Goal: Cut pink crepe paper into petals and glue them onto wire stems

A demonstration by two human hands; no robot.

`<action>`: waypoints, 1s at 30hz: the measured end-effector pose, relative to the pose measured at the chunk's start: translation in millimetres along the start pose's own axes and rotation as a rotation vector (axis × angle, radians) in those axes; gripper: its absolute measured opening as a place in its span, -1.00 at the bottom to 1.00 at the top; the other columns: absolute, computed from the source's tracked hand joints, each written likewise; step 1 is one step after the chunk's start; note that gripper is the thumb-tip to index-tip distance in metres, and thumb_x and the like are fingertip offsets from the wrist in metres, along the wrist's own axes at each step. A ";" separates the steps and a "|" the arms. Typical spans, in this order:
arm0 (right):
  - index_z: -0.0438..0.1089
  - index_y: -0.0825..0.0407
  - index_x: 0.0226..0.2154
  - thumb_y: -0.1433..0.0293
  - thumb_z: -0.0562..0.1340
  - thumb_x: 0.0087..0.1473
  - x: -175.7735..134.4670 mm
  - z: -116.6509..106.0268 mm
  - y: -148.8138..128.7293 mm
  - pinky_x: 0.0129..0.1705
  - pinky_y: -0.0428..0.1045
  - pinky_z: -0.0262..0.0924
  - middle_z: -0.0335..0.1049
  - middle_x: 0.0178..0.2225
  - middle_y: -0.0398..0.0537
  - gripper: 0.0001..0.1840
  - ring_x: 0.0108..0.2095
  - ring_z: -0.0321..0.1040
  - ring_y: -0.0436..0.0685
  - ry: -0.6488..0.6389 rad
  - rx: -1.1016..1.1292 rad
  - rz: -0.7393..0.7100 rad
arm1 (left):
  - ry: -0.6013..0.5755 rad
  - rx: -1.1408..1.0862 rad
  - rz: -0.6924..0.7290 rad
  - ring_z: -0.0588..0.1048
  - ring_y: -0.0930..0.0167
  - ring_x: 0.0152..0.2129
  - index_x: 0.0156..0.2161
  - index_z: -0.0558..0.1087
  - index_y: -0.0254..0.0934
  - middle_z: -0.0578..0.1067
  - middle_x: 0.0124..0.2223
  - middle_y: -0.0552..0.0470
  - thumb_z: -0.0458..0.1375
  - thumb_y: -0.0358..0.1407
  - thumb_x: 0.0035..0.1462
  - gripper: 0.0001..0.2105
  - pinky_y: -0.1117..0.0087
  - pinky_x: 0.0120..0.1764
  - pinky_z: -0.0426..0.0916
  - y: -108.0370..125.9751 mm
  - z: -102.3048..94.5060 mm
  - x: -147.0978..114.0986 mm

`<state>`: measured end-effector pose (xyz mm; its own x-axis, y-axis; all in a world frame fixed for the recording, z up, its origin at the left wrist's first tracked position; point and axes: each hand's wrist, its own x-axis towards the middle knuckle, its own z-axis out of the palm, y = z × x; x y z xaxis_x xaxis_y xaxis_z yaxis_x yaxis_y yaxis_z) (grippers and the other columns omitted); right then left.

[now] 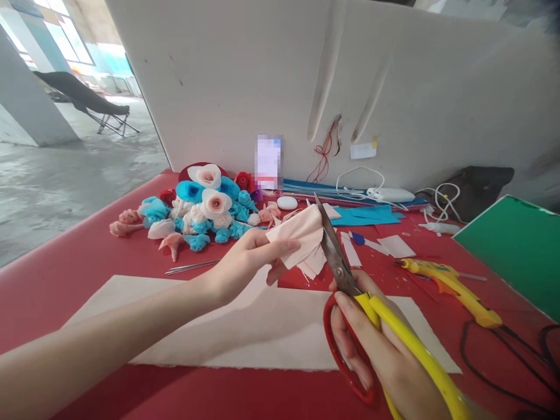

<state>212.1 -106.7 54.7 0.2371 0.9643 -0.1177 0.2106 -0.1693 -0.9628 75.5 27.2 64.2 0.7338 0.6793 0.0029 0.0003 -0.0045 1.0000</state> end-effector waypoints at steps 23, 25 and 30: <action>0.05 0.04 -0.87 0.10 0.21 -0.08 27.6 -15.3 4.5 -0.76 -0.17 -0.19 -0.08 -0.90 -0.29 -0.43 -0.83 -0.13 -0.16 -0.167 0.172 0.263 | -0.182 1.729 0.822 0.29 0.40 -0.68 -0.56 0.31 -0.31 0.33 -0.63 0.05 -0.01 -0.43 0.03 -0.83 0.35 -0.59 0.04 -19.4 25.2 -23.4; -0.01 0.02 -0.89 0.16 0.21 -0.08 27.8 -13.6 5.8 -0.76 -0.16 -0.14 -0.08 -0.89 -0.28 -0.42 -0.82 -0.10 -0.14 -0.165 0.158 0.254 | -0.199 1.748 0.850 0.29 0.40 -0.67 -0.55 0.31 -0.31 0.33 -0.63 0.05 0.00 -0.43 0.03 -0.83 0.35 -0.59 0.06 -18.5 26.9 -25.5; 0.05 0.00 -0.75 0.22 0.23 -0.16 29.7 -19.4 0.5 -0.74 -0.14 -0.16 -0.07 -0.88 -0.34 -0.60 -0.81 -0.12 -0.13 -0.108 0.168 0.177 | -0.103 1.430 0.553 0.35 0.37 -0.64 -0.47 0.35 -0.31 0.40 -0.56 0.04 0.02 0.04 -0.01 -0.61 0.38 -0.57 0.11 -3.4 21.7 -19.4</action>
<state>237.6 -82.2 55.4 0.1514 0.9403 -0.3048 0.0126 -0.3101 -0.9506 76.0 -1.9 60.6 0.9040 0.3040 0.3005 0.3084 -0.9507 0.0340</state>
